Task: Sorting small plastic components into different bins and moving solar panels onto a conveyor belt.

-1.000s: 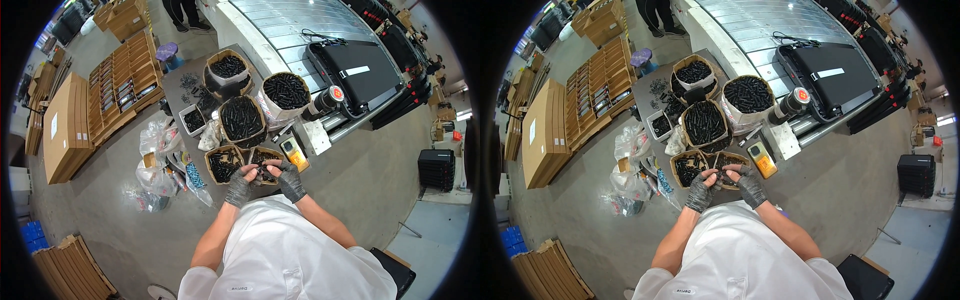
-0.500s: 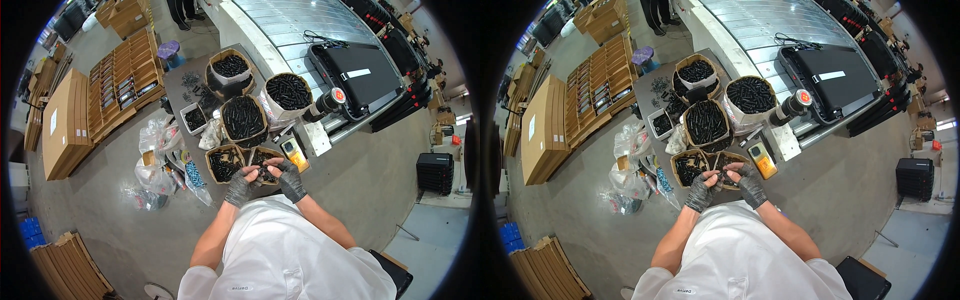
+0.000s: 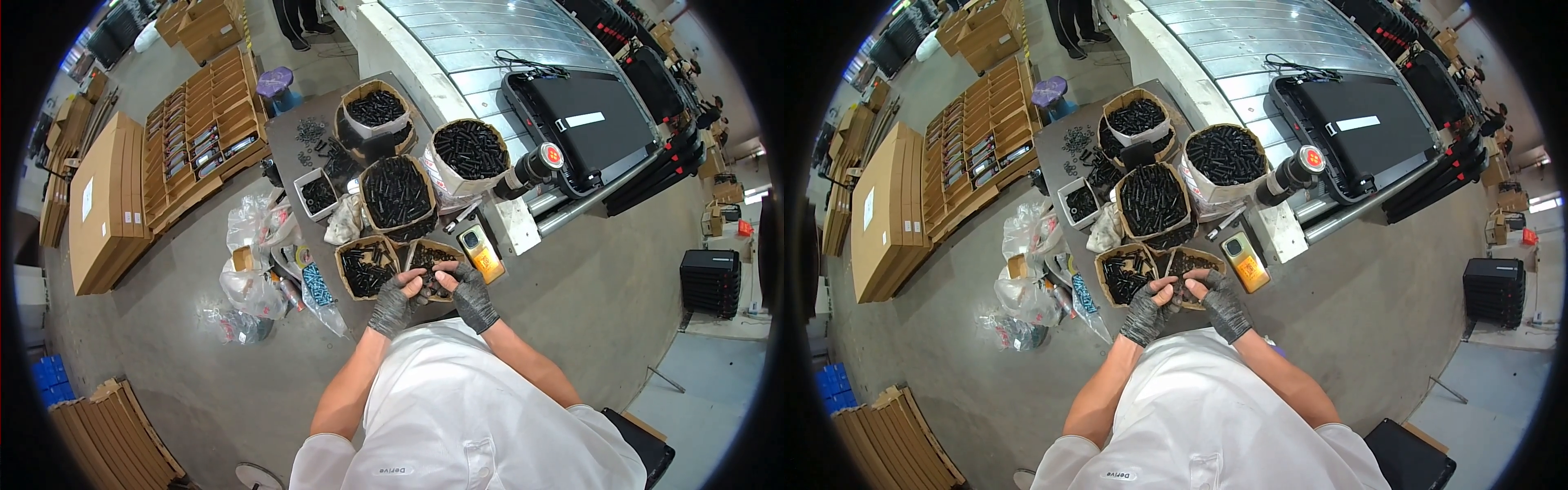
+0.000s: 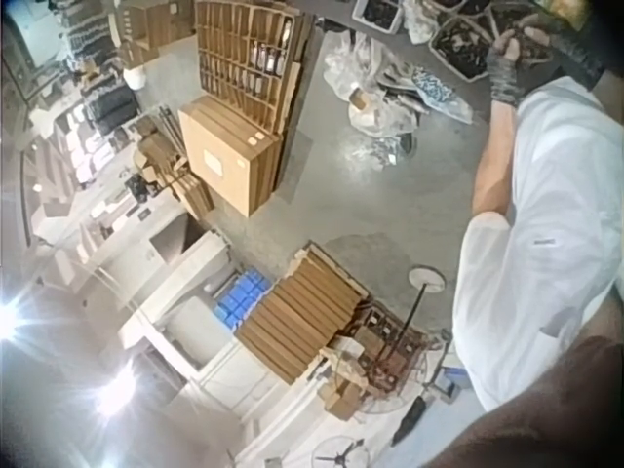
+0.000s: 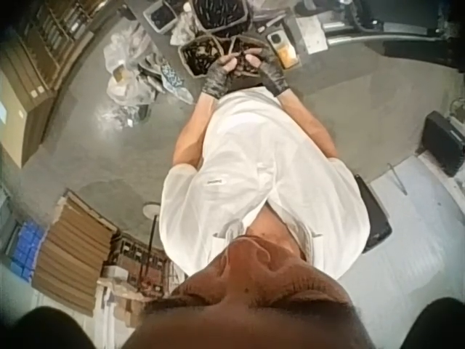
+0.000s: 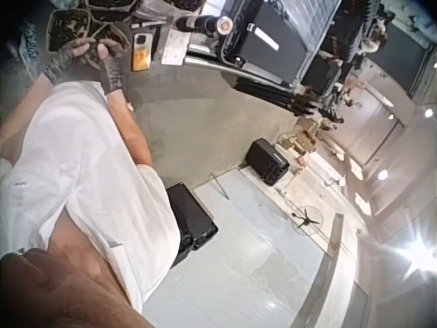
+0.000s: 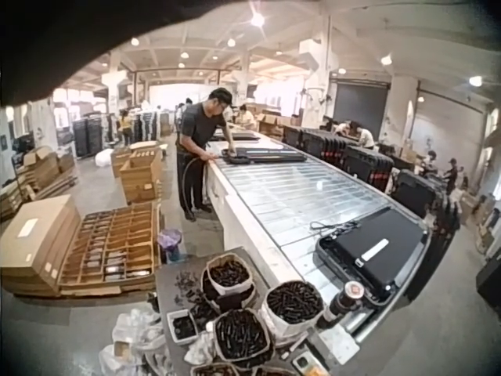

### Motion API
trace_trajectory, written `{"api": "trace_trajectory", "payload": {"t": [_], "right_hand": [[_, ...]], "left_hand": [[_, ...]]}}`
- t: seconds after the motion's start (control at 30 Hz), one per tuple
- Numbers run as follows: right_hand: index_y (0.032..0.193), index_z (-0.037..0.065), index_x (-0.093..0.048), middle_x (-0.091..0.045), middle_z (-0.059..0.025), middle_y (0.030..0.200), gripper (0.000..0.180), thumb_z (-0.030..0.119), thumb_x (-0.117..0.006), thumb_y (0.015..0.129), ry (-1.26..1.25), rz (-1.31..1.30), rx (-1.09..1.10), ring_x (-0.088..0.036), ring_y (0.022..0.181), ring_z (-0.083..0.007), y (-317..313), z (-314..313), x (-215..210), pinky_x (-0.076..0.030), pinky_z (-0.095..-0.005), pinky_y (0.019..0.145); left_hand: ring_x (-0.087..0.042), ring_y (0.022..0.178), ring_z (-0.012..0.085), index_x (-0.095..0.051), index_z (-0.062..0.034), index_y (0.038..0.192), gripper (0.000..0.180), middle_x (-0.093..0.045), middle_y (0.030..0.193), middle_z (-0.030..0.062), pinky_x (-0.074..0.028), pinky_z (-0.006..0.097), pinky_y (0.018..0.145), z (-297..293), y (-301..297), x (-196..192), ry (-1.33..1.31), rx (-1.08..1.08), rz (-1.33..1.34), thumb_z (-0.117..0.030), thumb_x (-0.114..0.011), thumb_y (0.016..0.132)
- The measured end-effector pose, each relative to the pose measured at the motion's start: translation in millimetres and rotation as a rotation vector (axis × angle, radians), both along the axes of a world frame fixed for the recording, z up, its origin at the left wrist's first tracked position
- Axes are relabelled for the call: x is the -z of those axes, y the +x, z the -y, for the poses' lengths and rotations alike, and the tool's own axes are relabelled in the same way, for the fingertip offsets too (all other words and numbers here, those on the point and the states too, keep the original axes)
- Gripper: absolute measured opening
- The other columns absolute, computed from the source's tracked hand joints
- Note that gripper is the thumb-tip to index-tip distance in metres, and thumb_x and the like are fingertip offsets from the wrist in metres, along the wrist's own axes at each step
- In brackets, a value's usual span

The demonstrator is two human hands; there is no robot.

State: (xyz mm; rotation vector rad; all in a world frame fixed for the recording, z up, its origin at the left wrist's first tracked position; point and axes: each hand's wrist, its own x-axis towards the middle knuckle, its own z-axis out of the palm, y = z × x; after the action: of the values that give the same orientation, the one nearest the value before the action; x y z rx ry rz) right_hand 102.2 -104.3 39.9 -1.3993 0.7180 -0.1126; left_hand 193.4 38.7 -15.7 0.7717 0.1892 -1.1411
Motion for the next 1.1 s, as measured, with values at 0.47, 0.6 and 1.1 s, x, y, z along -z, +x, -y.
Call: {"api": "trace_trajectory", "payload": {"t": [0.47,0.6,1.1], "right_hand": [[0.102,0.0,-0.062,-0.064,-0.0035,0.09,0.021,0.01,-0.066,0.084,-0.283,0.014,-0.064,-0.059,0.085,-0.0113,-0.5,2.3,3.1,-0.048,-0.0269,0.078],[0.101,0.0,-0.061,-0.064,-0.004,0.09,0.02,0.01,-0.065,0.085,-0.325,0.044,-0.052,-0.059,0.085,-0.0115,-0.4,4.4,-0.8,-0.048,-0.0272,0.078],[0.097,0.003,-0.065,-0.064,-0.0095,0.087,0.019,0.014,-0.065,0.082,-0.399,0.072,-0.409,-0.061,0.085,-0.0218,-1.3,14.7,-3.0,-0.047,-0.0313,0.078]], "left_hand": [[-0.057,0.091,0.0117,-0.061,-0.003,0.117,0.034,-0.062,0.103,0.0054,-0.049,0.026,0.077,2.2,3.6,-16.0,0.221,0.148,0.669,-0.014,-0.067,0.085],[-0.056,0.1,0.0143,-0.053,-0.0041,0.127,0.046,-0.061,0.112,0.0079,-0.047,0.029,0.085,2.6,4.9,-25.4,0.122,0.021,0.661,-0.015,-0.066,0.085],[-0.061,0.094,0.031,-0.063,-0.0012,0.101,0.031,-0.062,0.099,0.014,-0.048,0.038,0.083,3.4,15.3,-14.6,0.295,0.289,1.339,-0.019,-0.07,0.076]]}}
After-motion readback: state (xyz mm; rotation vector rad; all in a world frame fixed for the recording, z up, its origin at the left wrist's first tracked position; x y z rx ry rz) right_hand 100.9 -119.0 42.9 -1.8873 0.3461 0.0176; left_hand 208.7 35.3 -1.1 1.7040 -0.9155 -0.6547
